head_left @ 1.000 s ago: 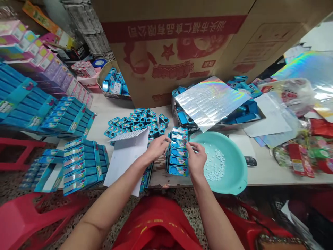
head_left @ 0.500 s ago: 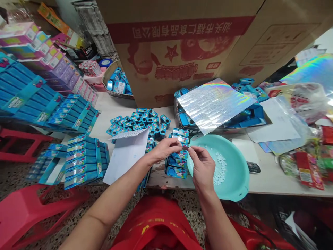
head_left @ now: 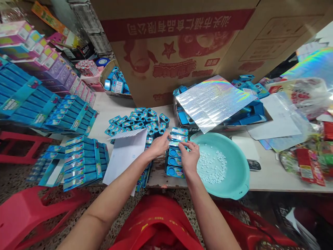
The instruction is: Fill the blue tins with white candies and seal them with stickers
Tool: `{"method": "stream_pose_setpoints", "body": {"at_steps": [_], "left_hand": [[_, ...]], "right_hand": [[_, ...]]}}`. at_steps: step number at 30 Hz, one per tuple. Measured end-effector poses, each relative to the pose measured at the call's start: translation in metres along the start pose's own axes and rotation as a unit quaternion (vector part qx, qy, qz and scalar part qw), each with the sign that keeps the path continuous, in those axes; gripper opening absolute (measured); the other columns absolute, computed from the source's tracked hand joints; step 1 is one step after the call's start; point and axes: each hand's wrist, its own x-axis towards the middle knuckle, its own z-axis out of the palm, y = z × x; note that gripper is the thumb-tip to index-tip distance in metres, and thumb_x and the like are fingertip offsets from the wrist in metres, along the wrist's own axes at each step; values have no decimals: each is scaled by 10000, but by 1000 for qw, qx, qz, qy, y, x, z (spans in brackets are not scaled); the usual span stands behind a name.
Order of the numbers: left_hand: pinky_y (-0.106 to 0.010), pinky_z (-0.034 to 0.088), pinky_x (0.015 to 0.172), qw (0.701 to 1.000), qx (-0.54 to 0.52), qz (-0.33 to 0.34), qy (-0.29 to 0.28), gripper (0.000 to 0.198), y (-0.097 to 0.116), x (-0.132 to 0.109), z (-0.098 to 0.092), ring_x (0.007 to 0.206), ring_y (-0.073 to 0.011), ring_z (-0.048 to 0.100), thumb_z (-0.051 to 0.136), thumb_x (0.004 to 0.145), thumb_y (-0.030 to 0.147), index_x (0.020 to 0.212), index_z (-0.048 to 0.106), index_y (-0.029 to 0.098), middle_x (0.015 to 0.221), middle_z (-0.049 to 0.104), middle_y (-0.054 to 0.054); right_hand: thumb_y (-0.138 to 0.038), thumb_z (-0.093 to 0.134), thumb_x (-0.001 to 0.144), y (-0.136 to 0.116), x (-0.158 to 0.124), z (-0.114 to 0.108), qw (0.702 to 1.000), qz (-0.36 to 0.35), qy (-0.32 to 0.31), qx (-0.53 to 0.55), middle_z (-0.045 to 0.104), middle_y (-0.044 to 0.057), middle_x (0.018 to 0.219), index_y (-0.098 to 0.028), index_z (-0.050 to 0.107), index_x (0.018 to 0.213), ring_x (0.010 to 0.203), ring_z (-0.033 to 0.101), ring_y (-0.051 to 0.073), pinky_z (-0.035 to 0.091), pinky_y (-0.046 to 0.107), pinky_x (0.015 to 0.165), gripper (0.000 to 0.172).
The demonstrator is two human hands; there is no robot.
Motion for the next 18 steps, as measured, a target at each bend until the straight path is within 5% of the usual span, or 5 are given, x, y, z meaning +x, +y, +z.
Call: {"method": "stream_pose_setpoints", "body": {"at_steps": [6, 11, 14, 18], "left_hand": [[-272, 383, 635, 994, 92, -56, 4, 309, -1, 9, 13, 641, -221, 591, 499, 699, 57, 978, 506, 190, 633, 603, -20], [-358, 428, 767, 977, 192, -91, 15, 252, 11, 2, 6, 858, -341, 651, 594, 704, 102, 952, 575, 136, 818, 682, -170], [-384, 452, 797, 959, 268, -70, -53, 135, 20, -5, 5, 939, -357, 650, 556, 786, 182, 869, 650, 131, 922, 687, -220], [-348, 485, 781, 927, 332, -99, -146, 193, 29, -10, 18, 977, -312, 651, 533, 799, 184, 887, 693, 123, 1018, 686, -217]], "right_hand": [[-289, 641, 663, 0, 4, 3, 999, 26, 11, -40, 524, 74, 909, -174, 621, 738, 851, 530, 214, 441, 373, 831, 139], [-355, 626, 653, 0, 5, -2, 996, 82, -1, -18, 531, 103, 1012, -170, 521, 916, 771, 531, 192, 448, 350, 747, 339], [-425, 637, 634, -1, 6, -3, 997, 65, -25, -38, 544, 111, 1007, -166, 496, 951, 832, 530, 221, 434, 365, 777, 433], [-400, 590, 644, 2, 10, -1, 995, 32, -36, -86, 559, 80, 892, -184, 496, 862, 854, 523, 237, 413, 377, 808, 321]]}}
